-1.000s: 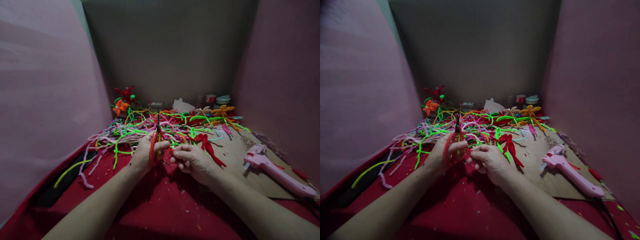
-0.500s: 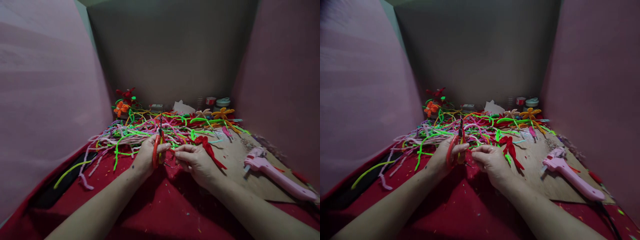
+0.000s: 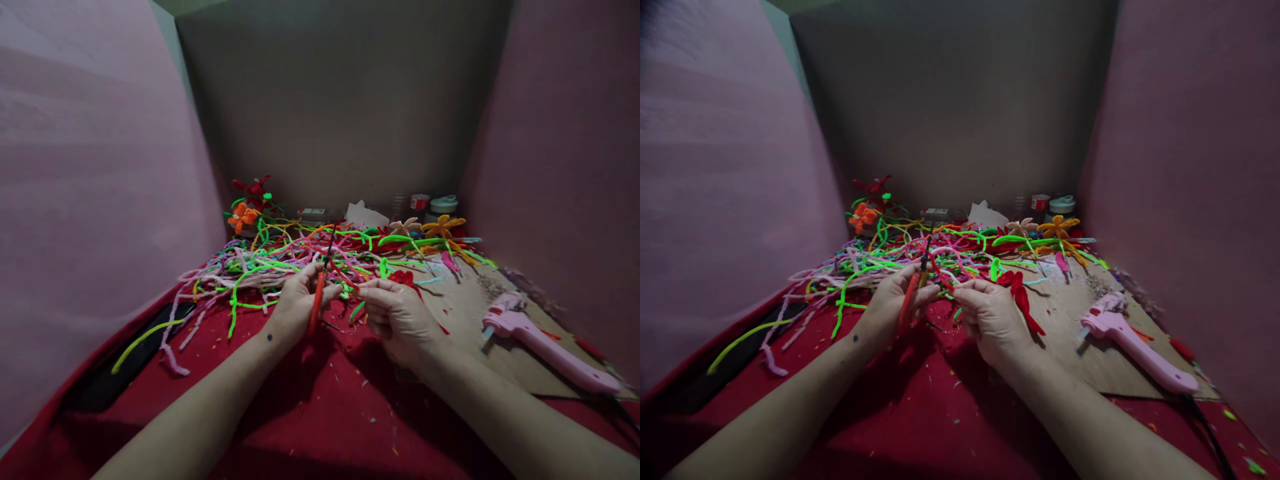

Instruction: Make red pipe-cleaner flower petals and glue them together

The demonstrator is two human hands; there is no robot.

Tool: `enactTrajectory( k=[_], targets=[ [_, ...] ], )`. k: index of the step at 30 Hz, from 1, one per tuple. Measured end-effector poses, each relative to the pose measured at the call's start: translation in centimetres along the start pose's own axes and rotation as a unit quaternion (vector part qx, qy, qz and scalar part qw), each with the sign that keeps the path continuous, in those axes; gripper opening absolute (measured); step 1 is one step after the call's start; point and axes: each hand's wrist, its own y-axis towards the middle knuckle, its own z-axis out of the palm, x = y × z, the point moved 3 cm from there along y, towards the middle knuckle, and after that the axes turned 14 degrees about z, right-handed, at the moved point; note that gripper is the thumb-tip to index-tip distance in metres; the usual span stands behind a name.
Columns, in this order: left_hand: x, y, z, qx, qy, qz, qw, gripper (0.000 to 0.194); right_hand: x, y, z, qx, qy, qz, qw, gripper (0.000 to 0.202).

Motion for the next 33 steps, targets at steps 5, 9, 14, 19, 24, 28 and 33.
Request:
enactTrajectory(
  k=[5, 9, 14, 19, 24, 28, 33],
  targets=[
    [0.0, -0.1, -0.4, 0.04, 0.199, 0.143, 0.969, 0.037, 0.4, 0.3, -0.6, -0.013, 0.016, -0.026, 0.999, 0.02],
    [0.3, -0.3, -0.1, 0.125, 0.293, 0.2, 0.926, 0.056, 0.7, 0.4, -0.8, -0.013, 0.017, -0.033, 0.999, 0.02],
    [0.3, -0.3, -0.2, 0.159, 0.335, 0.233, 0.899, 0.061, 0.9, 0.7, -0.9, 0.014, 0.04, -0.03, 0.999, 0.021],
    [0.3, -0.2, -0.1, 0.165, 0.356, 0.243, 0.887, 0.057, 1.2, 0.5, -0.9, 0.007, 0.042, -0.036, 0.998, 0.021],
    [0.5, -0.5, 0.1, 0.17, 0.352, 0.246, 0.887, 0.064, 1.2, 0.2, -0.5, -0.012, 0.04, -0.04, 0.998, 0.023],
    [0.6, -0.6, -0.1, 0.154, 0.375, 0.264, 0.875, 0.06, 1.3, 0.1, -0.4, -0.028, 0.038, -0.059, 0.997, 0.027],
    [0.5, -0.2, -0.1, 0.102, 0.225, 0.171, 0.954, 0.049, 1.5, -0.1, -0.4, -0.052, 0.012, -0.073, 0.996, 0.018]
  ],
)
